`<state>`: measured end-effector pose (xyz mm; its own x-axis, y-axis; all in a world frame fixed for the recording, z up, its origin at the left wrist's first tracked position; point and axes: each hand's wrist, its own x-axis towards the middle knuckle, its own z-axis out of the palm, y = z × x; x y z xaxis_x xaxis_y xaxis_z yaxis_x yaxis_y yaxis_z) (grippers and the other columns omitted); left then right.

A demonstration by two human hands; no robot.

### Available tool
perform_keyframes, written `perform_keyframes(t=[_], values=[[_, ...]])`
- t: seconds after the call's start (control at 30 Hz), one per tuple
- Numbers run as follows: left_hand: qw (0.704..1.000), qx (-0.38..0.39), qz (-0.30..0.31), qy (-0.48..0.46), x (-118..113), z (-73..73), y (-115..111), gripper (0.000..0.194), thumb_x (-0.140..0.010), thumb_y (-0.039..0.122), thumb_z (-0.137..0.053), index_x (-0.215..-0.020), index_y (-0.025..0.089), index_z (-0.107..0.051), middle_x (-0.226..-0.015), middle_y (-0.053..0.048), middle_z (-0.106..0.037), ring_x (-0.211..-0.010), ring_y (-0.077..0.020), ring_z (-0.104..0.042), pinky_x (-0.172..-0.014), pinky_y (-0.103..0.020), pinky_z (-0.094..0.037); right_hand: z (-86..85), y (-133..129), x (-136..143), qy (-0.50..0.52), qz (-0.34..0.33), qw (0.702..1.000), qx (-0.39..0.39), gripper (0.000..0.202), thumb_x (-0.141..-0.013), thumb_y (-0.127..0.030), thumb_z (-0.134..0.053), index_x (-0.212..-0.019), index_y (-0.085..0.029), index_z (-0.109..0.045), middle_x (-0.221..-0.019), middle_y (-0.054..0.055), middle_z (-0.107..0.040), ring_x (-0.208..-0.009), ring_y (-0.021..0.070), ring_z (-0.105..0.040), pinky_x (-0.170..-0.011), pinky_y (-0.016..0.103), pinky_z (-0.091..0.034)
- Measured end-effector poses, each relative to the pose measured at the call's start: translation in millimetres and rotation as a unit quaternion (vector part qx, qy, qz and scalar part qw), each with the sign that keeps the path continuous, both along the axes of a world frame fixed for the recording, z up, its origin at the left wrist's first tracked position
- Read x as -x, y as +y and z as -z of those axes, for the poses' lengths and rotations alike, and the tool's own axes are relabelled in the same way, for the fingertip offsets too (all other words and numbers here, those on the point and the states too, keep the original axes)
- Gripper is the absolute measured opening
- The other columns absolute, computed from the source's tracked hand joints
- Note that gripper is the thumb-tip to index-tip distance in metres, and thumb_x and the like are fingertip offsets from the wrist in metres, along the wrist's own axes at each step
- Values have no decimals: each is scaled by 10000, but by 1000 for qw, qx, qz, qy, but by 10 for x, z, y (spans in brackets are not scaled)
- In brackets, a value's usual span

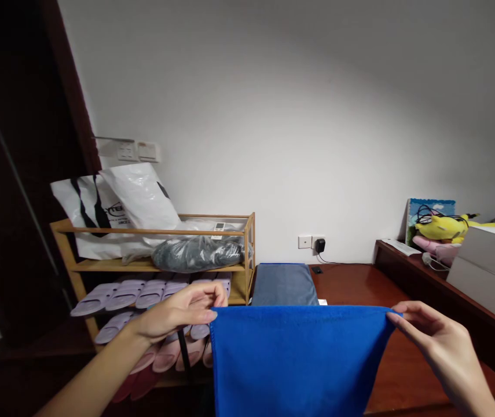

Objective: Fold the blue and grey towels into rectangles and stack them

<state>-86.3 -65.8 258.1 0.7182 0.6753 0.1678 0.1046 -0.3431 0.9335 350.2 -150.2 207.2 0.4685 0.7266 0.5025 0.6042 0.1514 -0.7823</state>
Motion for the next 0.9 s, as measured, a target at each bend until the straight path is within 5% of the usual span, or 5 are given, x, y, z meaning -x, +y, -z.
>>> perform_keyframes(t=[0.2, 0.37, 0.53, 0.67, 0.9], values=[[998, 37, -58, 4, -90, 341, 228, 237, -712, 335, -707, -792, 179, -548, -767, 35, -542, -725, -105, -501, -679, -225, -382, 389, 344, -146, 59, -69, 993, 70, 407, -557, -558, -721, -756, -207, -668, -774, 54, -712, -759, 224, -662, -626, 232, -517], [985, 52, -166, 3, -175, 942, 775, 296, -603, 341, -759, -757, 179, -564, -701, 39, -566, -686, -117, -539, -658, -234, -402, 933, 956, -138, 45, -79, 992, 87, 400, -583, -554, -691, -761, -196, -664, -747, 67, -713, -738, 235, -663, -622, 263, -487], [965, 58, -252, 44, -385, 1503, 1400, 222, -688, 300, -723, -787, 147, -597, -661, 36, -577, -639, -119, -559, -642, -257, -434, 1368, 1607, -33, 46, -42, 993, 100, 331, -585, -513, -656, -724, -212, -652, -678, 40, -704, -699, 224, -659, -578, 259, -445], [941, 76, -314, 99, -548, 1849, 1792, 206, -853, 336, -590, -924, 143, -600, -893, -13, -627, -769, -139, -598, -704, -325, -506, 1625, 1989, 38, 57, -14, 991, 119, 305, -588, -491, -629, -723, -218, -650, -643, 28, -693, -635, 216, -647, -506, 258, -407], [895, 131, -398, 152, -674, 2268, 2177, 299, -874, 352, -563, -1108, 166, -557, -1111, -55, -590, -934, -187, -594, -788, -392, -519, 2069, 2472, 79, 86, -29, 985, 148, 298, -625, -467, -553, -766, -214, -624, -612, 4, -678, -503, 175, -628, -496, 257, -445]])
